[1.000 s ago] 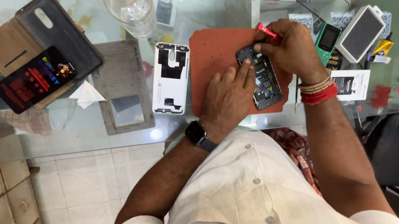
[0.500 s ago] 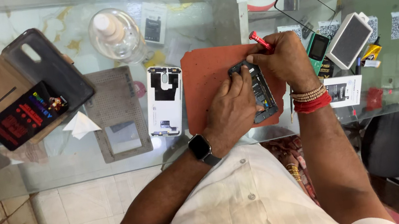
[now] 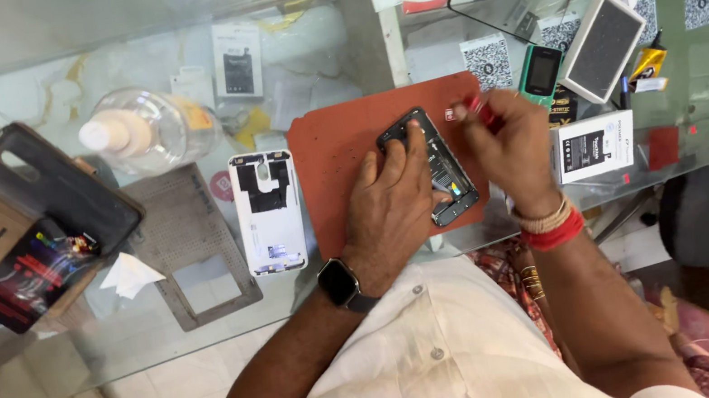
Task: The person works on a disassembled smartphone at a glass counter. They use a red-handled screwdriver to tighten screws on the phone's internal frame, then pick up the white back cover and align it with the phone body, preparing to reassemble the device.
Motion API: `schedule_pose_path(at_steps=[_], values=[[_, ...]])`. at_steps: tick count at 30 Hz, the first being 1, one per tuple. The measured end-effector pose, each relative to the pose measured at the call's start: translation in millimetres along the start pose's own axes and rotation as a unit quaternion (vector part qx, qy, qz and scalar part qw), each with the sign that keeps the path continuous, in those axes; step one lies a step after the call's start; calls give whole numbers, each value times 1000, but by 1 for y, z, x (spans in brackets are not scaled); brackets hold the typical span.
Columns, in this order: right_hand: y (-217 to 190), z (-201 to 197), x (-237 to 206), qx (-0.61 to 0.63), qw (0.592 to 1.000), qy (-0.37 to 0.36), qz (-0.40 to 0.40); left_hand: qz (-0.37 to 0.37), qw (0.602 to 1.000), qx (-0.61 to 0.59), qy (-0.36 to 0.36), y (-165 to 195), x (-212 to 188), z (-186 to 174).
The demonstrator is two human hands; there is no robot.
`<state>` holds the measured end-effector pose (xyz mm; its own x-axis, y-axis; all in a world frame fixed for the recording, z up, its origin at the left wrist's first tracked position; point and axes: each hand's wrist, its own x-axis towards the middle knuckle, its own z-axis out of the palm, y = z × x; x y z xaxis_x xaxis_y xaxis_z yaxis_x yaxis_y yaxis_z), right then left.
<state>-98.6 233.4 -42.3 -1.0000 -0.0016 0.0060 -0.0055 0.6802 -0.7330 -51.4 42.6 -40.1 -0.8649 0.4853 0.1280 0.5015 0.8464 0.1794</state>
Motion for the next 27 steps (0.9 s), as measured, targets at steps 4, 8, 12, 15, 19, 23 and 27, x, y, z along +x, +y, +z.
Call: schedule_pose_path(at_steps=[4, 8, 12, 15, 19, 23, 27], values=[[2, -8, -21, -43, 989, -22, -143, -5, 1000, -7, -8, 8, 10, -1], [8, -11, -25, -144, 970, -31, -196, -5, 1000, -1, -15, 20, 15, 1], [18, -17, -25, -173, 964, -33, -199, -11, 999, -6, -47, 33, 23, 6], [26, -24, -28, -165, 963, -33, -209, -23, 999, 5, -40, 46, 26, 5], [39, -43, -36, 17, 989, 19, -144, -37, 999, 0, -30, 67, 26, 2], [48, -65, -51, 179, 980, 67, -51, -51, 998, 29, -39, 84, 27, 2], [50, -77, -65, 309, 949, 59, -6, -67, 997, 30, -29, 97, 22, -1]])
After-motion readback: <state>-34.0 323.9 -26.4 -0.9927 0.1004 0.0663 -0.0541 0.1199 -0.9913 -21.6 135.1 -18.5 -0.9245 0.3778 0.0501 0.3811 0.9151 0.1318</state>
